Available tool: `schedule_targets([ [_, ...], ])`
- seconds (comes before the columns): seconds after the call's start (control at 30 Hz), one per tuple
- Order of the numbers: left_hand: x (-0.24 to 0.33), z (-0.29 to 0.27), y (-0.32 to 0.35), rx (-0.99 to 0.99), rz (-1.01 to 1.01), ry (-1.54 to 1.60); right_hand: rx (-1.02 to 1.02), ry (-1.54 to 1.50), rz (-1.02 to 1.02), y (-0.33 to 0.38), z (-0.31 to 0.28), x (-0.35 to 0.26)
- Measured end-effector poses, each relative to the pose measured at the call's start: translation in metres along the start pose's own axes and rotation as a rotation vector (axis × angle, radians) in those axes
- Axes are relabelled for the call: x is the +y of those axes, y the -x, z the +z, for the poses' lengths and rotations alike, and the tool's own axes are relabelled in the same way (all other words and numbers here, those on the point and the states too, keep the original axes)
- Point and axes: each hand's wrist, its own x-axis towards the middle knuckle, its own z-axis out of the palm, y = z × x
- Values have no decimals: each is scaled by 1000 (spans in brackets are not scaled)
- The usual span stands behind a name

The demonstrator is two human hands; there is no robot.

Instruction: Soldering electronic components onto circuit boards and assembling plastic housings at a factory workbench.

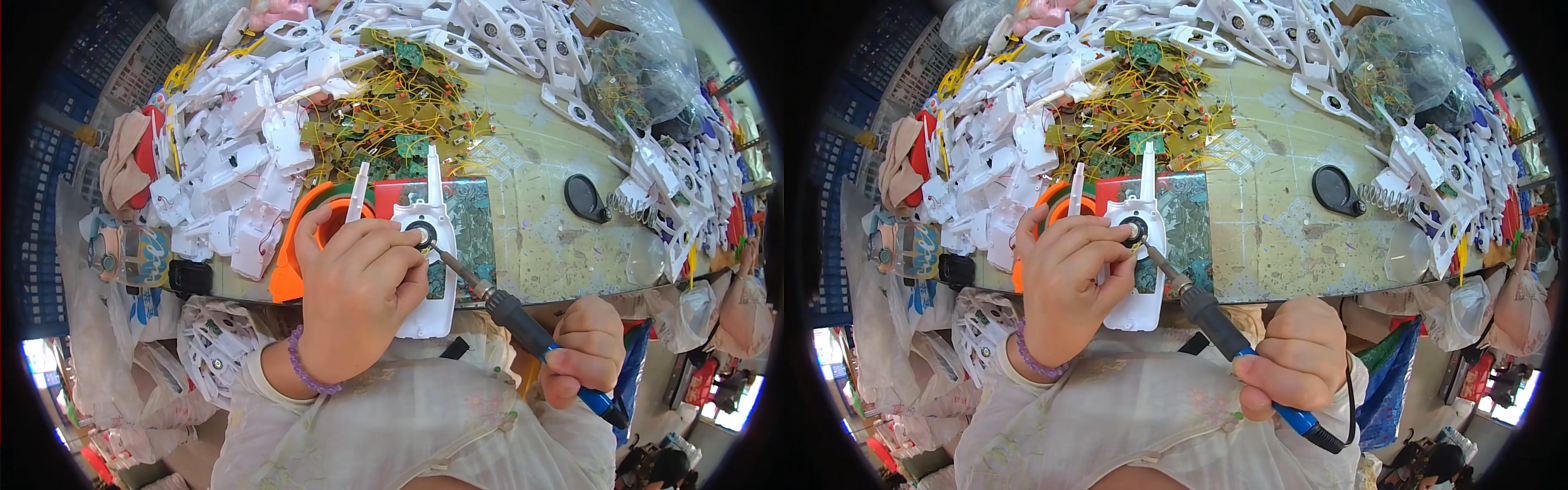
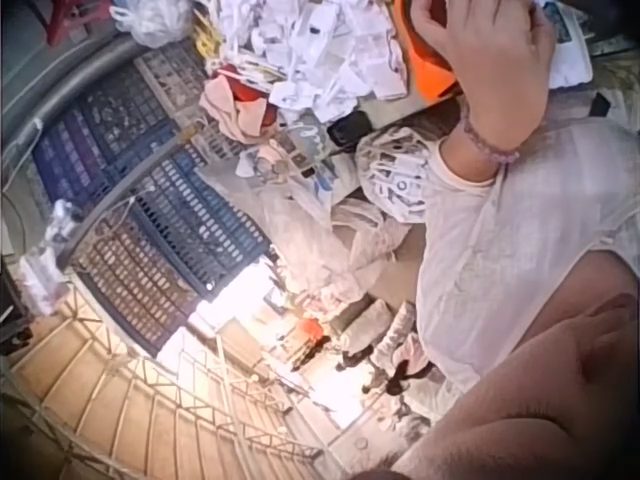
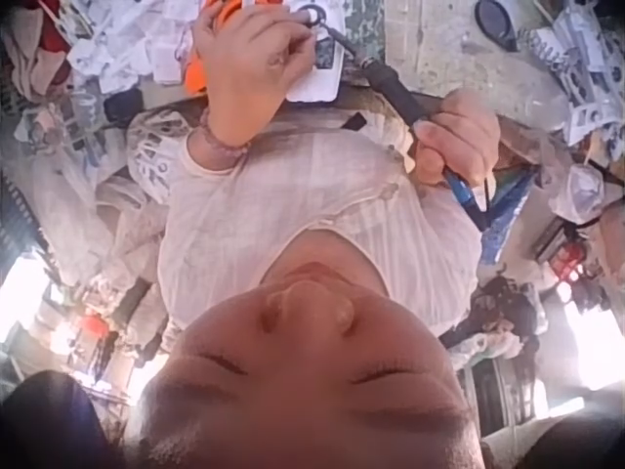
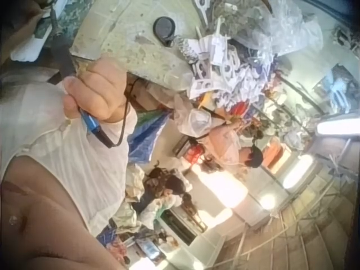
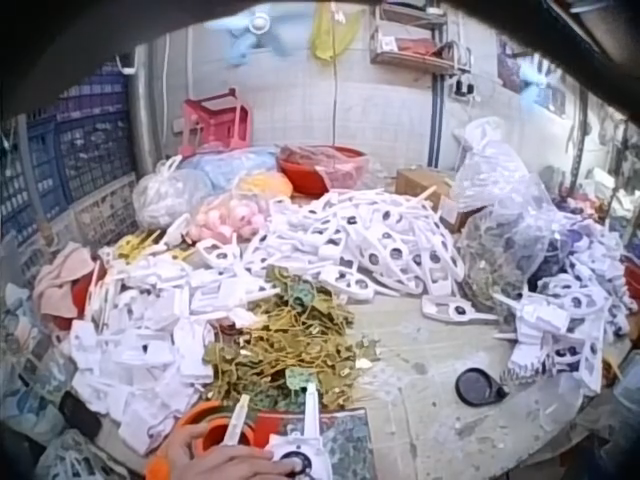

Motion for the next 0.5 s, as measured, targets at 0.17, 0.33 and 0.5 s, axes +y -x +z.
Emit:
schedule_targets([
  [0.17, 0, 0, -1, 10, 2, 2, 57, 38, -47, 14, 3, 1],
  [0.33, 1, -1, -2, 8, 5, 8, 240, 75, 40, 27, -1, -5],
  [0.5, 1, -2, -3, 2, 9, 17, 391, 96, 253, 33, -12, -13],
])
